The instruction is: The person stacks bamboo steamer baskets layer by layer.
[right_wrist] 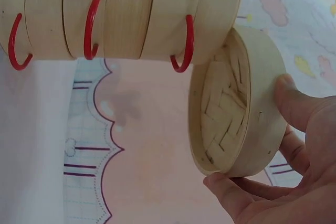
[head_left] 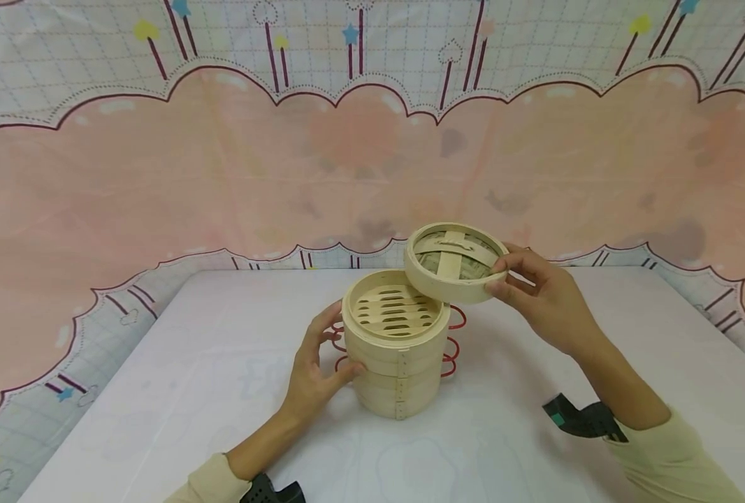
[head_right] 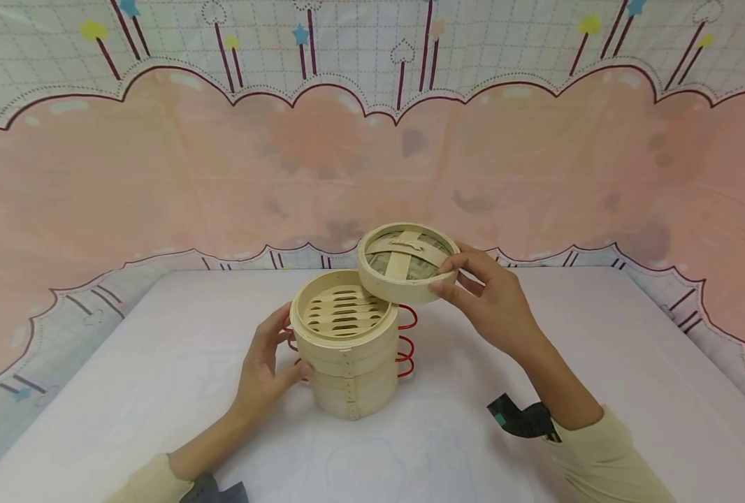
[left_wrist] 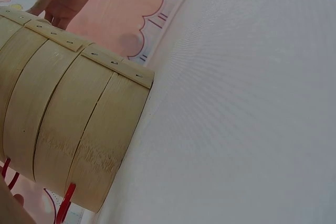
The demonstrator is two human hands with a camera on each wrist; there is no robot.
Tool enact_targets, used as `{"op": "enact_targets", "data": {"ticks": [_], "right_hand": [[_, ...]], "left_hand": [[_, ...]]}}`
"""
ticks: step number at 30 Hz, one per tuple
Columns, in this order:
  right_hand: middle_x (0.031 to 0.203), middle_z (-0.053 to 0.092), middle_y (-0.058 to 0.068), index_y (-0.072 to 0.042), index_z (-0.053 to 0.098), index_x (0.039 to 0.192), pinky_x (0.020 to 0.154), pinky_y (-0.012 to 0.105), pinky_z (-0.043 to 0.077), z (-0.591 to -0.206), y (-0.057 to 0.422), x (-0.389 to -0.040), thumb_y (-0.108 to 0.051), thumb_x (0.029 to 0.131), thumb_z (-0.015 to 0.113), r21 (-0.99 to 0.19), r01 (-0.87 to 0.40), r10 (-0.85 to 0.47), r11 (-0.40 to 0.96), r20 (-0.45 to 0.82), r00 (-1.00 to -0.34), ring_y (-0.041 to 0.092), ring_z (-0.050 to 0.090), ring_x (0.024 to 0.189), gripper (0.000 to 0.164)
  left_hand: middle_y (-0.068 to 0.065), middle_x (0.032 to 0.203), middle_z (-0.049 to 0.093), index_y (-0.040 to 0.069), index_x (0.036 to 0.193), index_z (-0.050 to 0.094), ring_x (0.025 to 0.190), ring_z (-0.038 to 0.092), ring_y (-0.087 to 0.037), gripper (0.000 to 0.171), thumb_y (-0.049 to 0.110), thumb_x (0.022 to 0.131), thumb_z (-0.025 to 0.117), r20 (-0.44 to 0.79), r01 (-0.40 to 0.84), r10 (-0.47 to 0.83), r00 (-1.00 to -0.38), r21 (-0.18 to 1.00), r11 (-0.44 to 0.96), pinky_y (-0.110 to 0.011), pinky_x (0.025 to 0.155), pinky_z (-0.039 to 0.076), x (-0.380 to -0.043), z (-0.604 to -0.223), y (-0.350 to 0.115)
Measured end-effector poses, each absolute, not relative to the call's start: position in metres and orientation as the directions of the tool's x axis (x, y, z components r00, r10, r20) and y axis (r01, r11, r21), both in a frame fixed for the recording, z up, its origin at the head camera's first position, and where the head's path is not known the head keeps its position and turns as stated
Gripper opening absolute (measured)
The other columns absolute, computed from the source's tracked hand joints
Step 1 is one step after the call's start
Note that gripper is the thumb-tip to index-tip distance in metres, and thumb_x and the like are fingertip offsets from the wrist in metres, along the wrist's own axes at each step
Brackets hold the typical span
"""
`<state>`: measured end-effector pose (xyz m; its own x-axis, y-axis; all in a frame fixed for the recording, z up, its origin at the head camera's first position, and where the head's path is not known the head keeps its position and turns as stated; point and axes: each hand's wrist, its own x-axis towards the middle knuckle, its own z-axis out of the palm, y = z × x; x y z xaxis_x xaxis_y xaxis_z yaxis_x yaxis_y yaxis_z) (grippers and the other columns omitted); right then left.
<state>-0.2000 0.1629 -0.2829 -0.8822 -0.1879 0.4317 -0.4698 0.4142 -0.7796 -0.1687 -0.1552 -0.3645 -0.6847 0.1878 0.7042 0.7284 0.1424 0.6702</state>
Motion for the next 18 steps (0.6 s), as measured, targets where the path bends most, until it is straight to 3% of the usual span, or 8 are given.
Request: {"op": "enact_targets", "data": {"ticks": [9, 14, 18], "right_hand": [[0.141, 0.046, 0.01, -0.001, 0.058, 0.1, 0.091, 0.026, 0.044, -0.287, 0.157, -0.198, -0.01, 0.089, 0.068, -0.795, -0.474, -0.212, 0.379, 0.424, -0.881, 0.026, 0.036, 0.135, 0.018], [0.131, 0.052, 0.011, -0.001, 0.056, 0.103, 0.092, 0.027, 0.044, -0.288, 0.151, -0.197, -0.01, 0.09, 0.067, -0.799, -0.484, -0.235, 0.357, 0.425, -0.874, 0.027, 0.04, 0.131, 0.02], [0.136, 0.05, 0.01, -0.002, 0.056, 0.103, 0.093, 0.026, 0.044, -0.289, 0.148, -0.196, -0.01, 0.09, 0.067, -0.795, -0.494, -0.247, 0.351, 0.431, -0.868, 0.027, 0.039, 0.132, 0.019]], "left_hand": [[-0.017, 0.135, 0.046, -0.008, 0.138, 0.034, 0.114, 0.045, -0.016, 0.083, 0.046, 0.085, 0.068, 0.707, 0.732, 0.189, -0.681, 0.666, 0.144, -0.038, 0.091, 0.039, -0.169, -0.365, -0.156], [-0.017, 0.134, 0.046, -0.008, 0.138, 0.035, 0.115, 0.045, -0.016, 0.082, 0.045, 0.085, 0.068, 0.709, 0.733, 0.189, -0.68, 0.665, 0.143, -0.038, 0.091, 0.039, -0.168, -0.366, -0.157], [-0.018, 0.134, 0.046, -0.009, 0.138, 0.034, 0.115, 0.045, -0.016, 0.082, 0.045, 0.086, 0.068, 0.712, 0.737, 0.192, -0.676, 0.661, 0.141, -0.036, 0.092, 0.039, -0.168, -0.366, -0.157]]}}
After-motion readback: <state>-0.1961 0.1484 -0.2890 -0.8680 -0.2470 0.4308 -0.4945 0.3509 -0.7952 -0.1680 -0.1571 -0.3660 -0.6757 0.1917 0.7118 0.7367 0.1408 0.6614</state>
